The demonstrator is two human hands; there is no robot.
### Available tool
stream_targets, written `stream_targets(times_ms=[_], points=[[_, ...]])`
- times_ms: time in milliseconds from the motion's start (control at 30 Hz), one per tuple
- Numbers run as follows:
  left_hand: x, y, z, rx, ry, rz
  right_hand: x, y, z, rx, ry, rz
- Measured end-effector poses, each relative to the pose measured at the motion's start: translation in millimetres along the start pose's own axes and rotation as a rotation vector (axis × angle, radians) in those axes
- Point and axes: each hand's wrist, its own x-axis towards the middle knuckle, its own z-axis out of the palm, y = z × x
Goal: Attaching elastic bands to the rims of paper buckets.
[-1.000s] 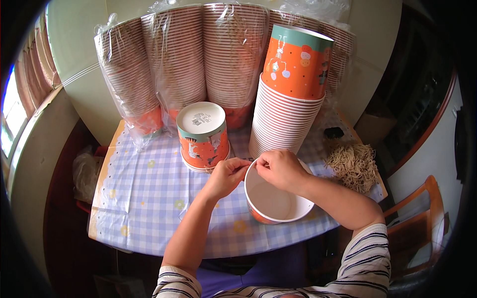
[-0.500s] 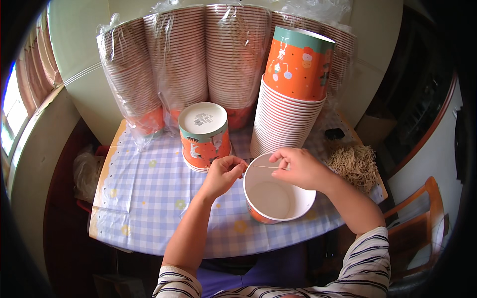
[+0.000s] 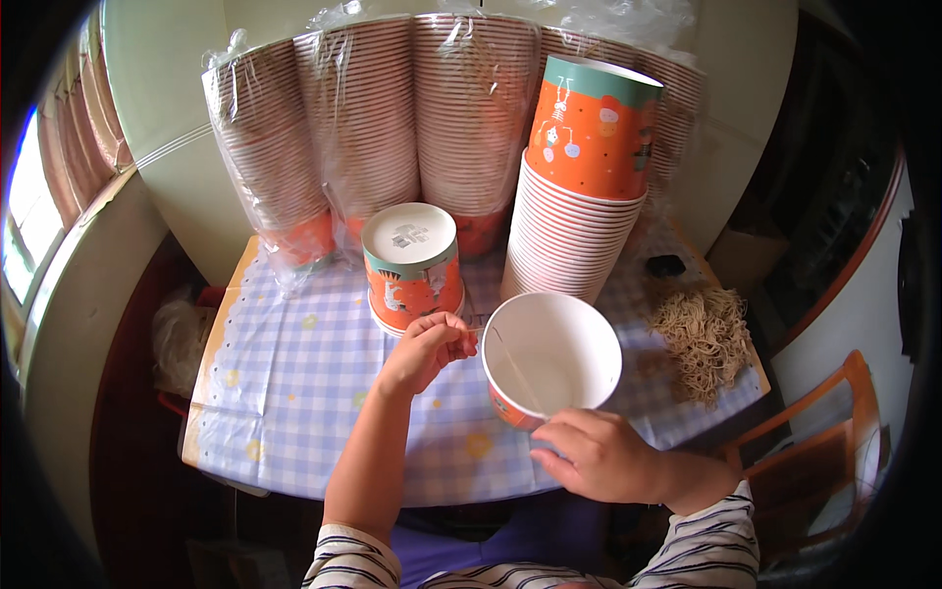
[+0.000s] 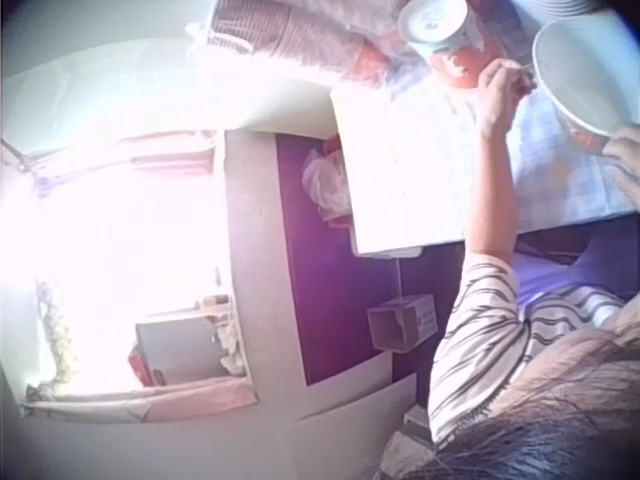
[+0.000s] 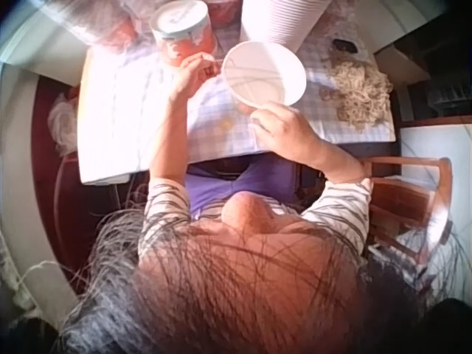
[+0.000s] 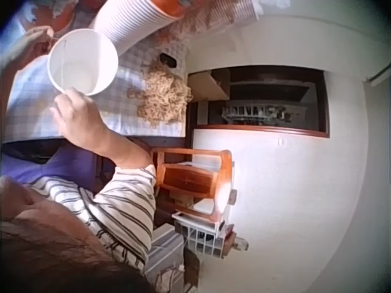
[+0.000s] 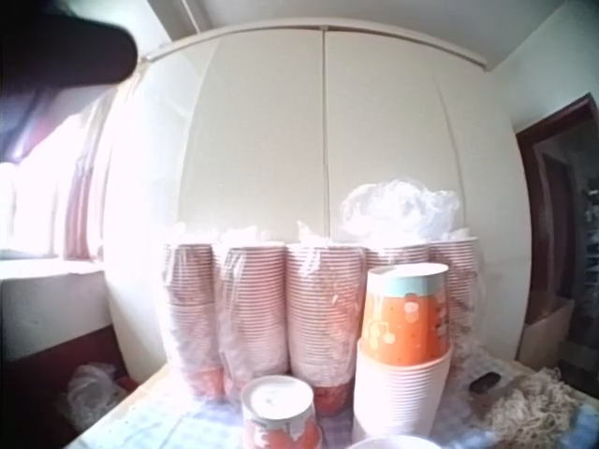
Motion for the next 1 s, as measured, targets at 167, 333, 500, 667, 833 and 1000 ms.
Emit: stream_targets(times_ms=[167, 333, 500, 667, 833, 1000], points=[[-30, -5, -4, 0.059, -0.054, -0.092, -4, 26, 13, -0.058, 0.177, 0.098], [-52, -10, -4, 0.187, -0.167, -0.174, 7, 45, 49, 0.110, 0.278, 0.143], [-52, -15, 9, 0.331, -0.177, -0.262, 21, 54, 74, 0.544, 0.160, 0.339], [-54, -25, 14, 0.452, -0.138, -0.290, 18, 64, 109, 0.884, 0.177, 0.436], [-56, -30, 10, 0.478, -0.122, -0.293, 26, 51, 112, 0.762, 0.287, 0.299], [-56, -25, 15, 0.533, -0.119, -0.302, 21, 58, 118, 0.667, 0.299, 0.227]])
